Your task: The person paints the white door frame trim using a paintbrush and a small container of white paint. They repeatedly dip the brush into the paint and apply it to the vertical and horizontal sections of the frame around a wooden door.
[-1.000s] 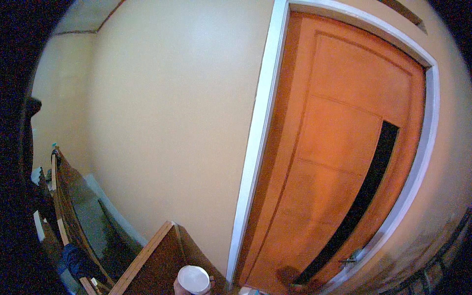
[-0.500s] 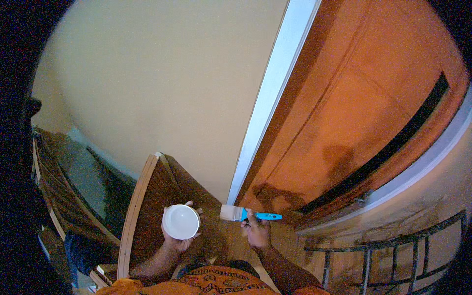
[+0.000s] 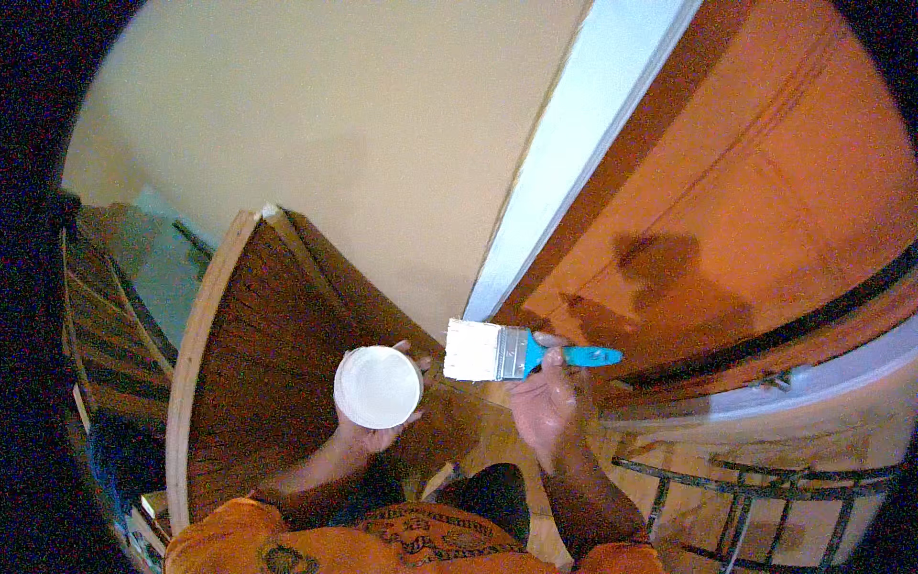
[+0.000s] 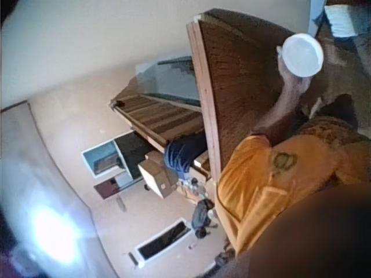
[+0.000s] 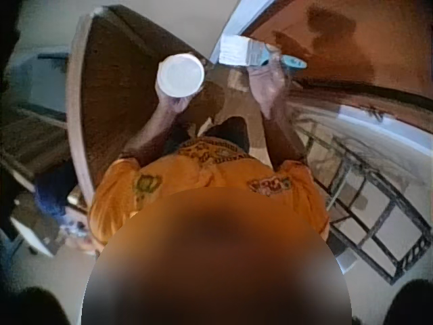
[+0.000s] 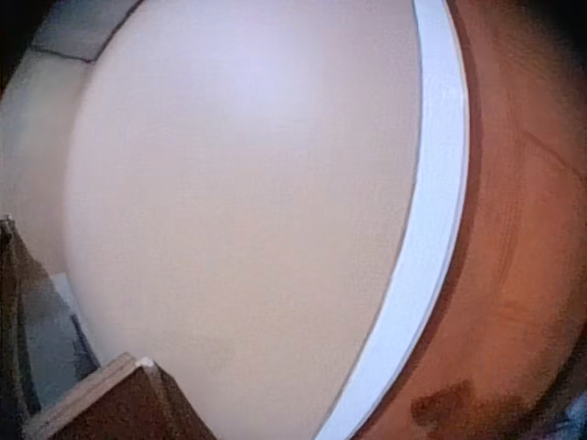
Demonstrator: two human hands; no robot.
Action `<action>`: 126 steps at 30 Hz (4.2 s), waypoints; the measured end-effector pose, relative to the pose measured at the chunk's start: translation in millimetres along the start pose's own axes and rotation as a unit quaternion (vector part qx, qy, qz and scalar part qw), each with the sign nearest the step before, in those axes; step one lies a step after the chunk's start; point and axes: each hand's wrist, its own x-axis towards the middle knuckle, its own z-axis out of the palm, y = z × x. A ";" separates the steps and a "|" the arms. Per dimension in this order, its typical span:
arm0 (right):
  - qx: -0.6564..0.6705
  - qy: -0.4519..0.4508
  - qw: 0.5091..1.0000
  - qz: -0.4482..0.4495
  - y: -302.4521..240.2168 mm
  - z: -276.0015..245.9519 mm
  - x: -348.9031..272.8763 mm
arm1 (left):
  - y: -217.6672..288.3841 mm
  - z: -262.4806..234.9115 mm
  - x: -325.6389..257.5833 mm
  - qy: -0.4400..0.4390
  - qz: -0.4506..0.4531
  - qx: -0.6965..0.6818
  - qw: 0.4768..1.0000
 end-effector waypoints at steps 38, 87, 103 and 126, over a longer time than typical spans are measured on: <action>-0.583 -0.212 0.781 0.071 35.3 -23.2 -30.1 | -69.6 -99.7 29.8 -0.022 0.109 0.104 0.988; -0.410 -0.008 0.715 -0.567 -122.5 81.9 44.1 | -50.0 -52.0 26.6 -0.081 0.114 0.044 0.989; -0.486 -0.039 0.611 -0.623 -137.9 116.4 80.6 | -39.2 -44.9 27.7 -0.071 0.126 0.073 0.987; -0.582 -0.018 0.585 -0.564 -125.9 108.5 67.0 | -35.3 -49.5 31.6 -0.065 0.131 0.063 0.987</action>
